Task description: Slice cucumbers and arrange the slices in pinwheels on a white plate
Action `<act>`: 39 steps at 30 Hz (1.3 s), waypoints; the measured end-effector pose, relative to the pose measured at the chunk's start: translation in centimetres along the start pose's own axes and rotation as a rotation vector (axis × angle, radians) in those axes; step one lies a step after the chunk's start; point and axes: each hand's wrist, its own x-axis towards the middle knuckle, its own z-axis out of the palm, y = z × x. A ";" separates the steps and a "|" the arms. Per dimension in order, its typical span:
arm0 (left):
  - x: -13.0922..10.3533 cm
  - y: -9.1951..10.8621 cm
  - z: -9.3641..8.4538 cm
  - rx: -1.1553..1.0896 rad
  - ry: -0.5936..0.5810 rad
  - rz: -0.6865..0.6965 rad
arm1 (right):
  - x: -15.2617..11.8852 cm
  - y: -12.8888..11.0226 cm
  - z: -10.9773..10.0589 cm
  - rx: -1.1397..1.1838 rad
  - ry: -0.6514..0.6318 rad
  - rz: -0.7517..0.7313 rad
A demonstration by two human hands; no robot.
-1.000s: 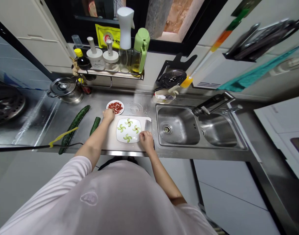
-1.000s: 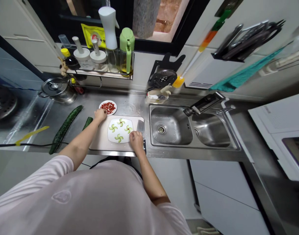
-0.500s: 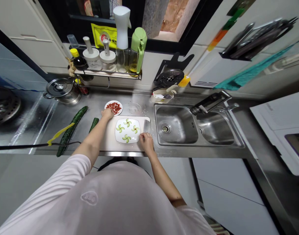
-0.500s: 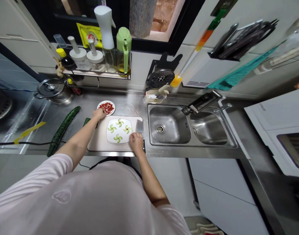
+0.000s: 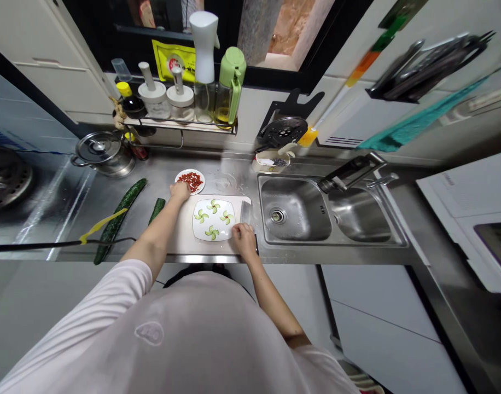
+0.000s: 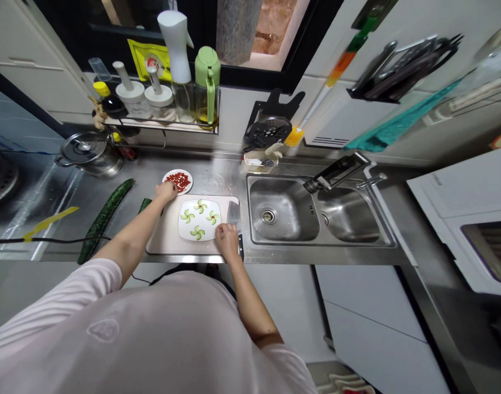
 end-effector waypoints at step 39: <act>-11.4 3.7 -4.9 -2.148 -0.332 0.000 | 2.5 -3.8 -0.6 0.232 0.056 -0.132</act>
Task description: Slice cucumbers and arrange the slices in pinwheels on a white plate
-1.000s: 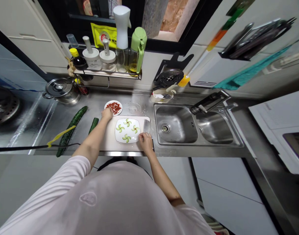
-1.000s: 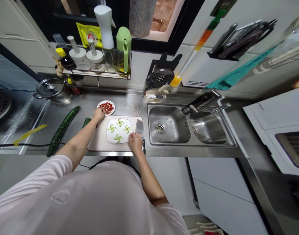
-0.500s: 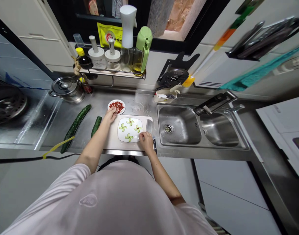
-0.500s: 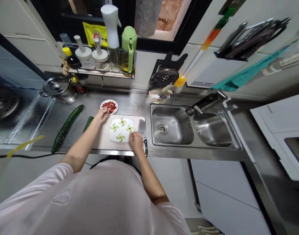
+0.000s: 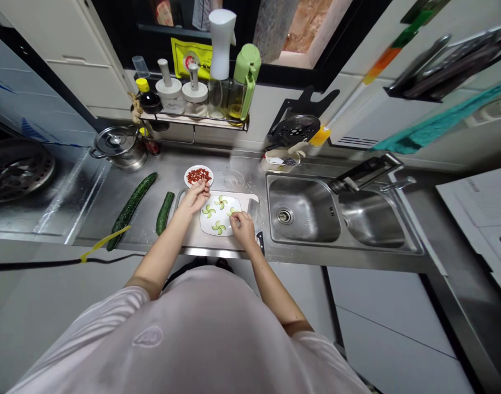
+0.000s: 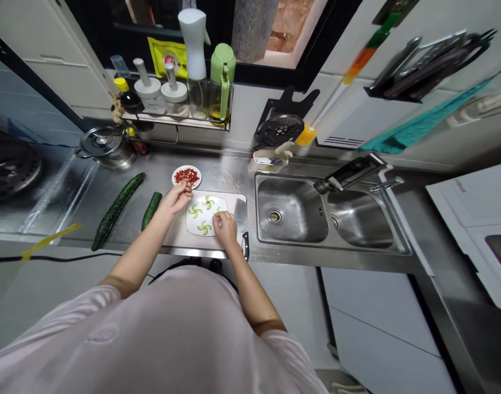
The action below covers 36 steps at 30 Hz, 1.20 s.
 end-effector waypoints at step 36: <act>-8.3 -0.4 2.7 1.052 -0.142 0.496 | 3.5 -7.1 -4.0 0.133 -0.042 -0.258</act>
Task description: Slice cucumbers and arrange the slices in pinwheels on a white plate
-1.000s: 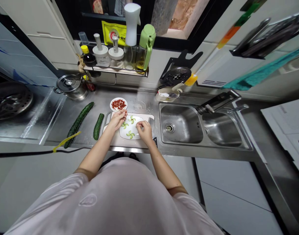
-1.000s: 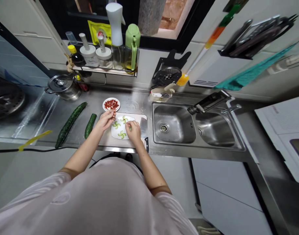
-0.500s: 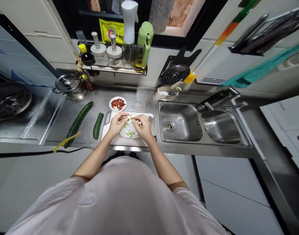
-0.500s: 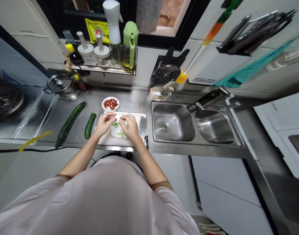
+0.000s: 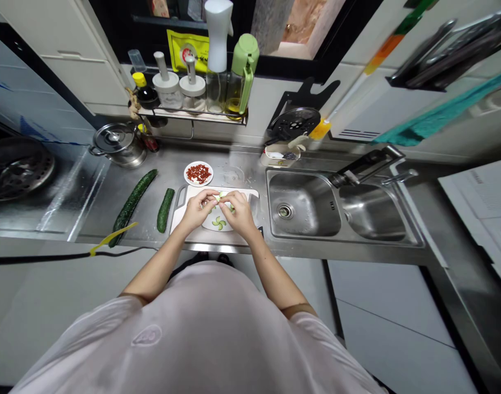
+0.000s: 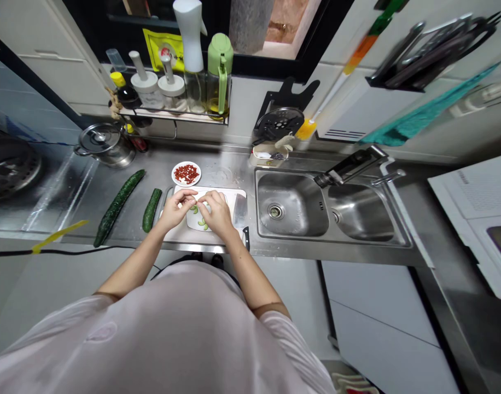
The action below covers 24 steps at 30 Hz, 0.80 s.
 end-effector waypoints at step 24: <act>-3.1 -8.1 1.5 0.441 -0.108 -0.238 | -4.8 6.5 4.9 -0.173 -0.322 0.296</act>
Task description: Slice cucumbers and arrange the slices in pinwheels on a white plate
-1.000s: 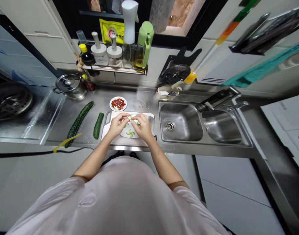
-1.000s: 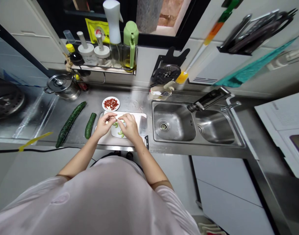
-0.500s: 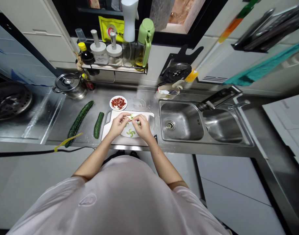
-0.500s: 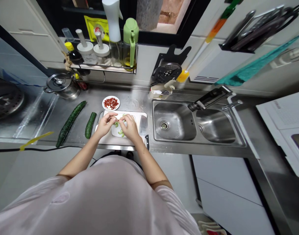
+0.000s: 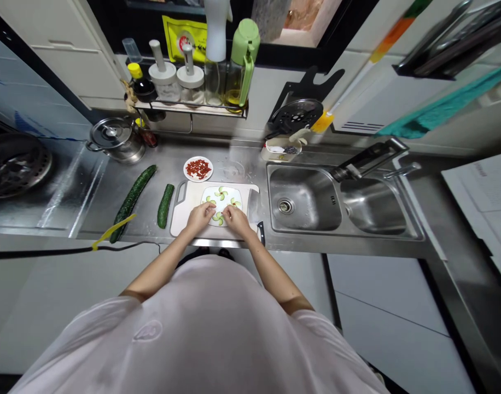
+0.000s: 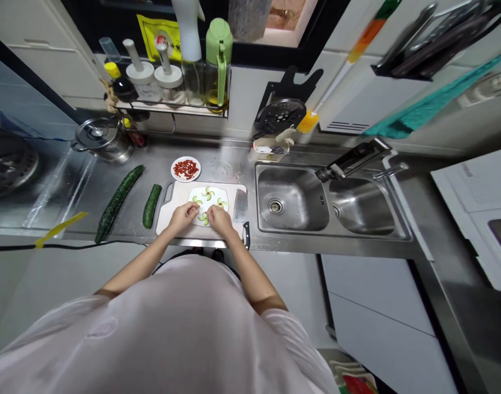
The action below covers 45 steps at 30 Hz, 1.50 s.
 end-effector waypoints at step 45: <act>-0.5 0.2 4.5 0.389 -0.066 -0.179 | 0.1 0.6 3.1 -0.281 -0.165 0.145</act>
